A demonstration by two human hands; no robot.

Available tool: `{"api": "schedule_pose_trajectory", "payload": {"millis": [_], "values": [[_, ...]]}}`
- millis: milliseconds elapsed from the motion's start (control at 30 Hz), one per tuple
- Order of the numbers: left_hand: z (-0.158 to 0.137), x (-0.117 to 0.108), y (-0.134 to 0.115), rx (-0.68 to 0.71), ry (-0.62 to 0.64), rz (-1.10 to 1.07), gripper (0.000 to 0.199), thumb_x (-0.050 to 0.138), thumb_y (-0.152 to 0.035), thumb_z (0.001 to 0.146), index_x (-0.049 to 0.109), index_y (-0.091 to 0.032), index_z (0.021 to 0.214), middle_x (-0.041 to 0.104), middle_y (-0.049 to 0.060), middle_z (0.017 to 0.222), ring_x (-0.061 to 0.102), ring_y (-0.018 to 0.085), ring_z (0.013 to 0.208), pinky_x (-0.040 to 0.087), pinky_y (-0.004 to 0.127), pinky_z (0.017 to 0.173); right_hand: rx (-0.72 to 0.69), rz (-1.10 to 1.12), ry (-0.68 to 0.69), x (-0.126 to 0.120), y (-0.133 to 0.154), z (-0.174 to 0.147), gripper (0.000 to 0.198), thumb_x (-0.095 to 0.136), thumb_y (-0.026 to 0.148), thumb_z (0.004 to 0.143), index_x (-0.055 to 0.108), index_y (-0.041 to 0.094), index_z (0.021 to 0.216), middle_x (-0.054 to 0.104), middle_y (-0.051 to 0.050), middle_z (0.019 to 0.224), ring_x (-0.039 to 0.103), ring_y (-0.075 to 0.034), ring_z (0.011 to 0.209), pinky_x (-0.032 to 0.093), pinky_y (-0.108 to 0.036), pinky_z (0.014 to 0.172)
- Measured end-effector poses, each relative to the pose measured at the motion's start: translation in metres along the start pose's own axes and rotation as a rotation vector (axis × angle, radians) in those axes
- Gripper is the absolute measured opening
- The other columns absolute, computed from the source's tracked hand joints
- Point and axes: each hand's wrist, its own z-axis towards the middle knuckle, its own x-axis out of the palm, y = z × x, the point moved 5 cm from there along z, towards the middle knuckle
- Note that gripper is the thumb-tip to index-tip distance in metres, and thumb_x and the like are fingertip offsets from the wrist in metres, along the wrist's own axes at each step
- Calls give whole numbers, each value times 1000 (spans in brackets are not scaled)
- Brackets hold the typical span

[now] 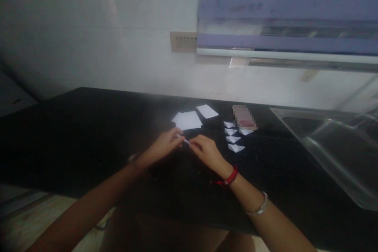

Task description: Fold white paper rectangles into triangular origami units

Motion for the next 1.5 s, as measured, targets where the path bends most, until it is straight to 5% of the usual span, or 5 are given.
{"api": "schedule_pose_trajectory", "payload": {"millis": [367,900,1033,1500], "values": [[1,3,0,56,-33,10,13,51,-27,75,52,-16,80,60,1,71,57,12,63,42,20,56,119,166,67,10,-10,-1,23,44,25,81,56,17,98,57,-2,75,52,-9,53,42,-22,55],[3,16,11,2,-59,-161,27,51,-14,68,44,-17,94,59,2,83,60,11,68,45,20,62,193,236,73,14,-11,-2,26,40,16,80,52,16,103,56,0,71,55,-9,53,45,-22,58],[4,20,16,-11,-117,-169,39,52,-13,66,37,-17,102,58,2,87,58,9,63,45,19,57,216,212,59,13,-6,-1,23,39,14,79,52,15,97,55,0,70,54,-9,52,44,-22,57],[-2,22,0,61,-161,-82,20,48,-14,70,45,-17,90,56,-1,72,55,9,60,43,20,55,104,-128,-5,6,5,-2,23,45,18,78,49,16,100,59,-5,80,56,-15,69,44,-27,64]]}}
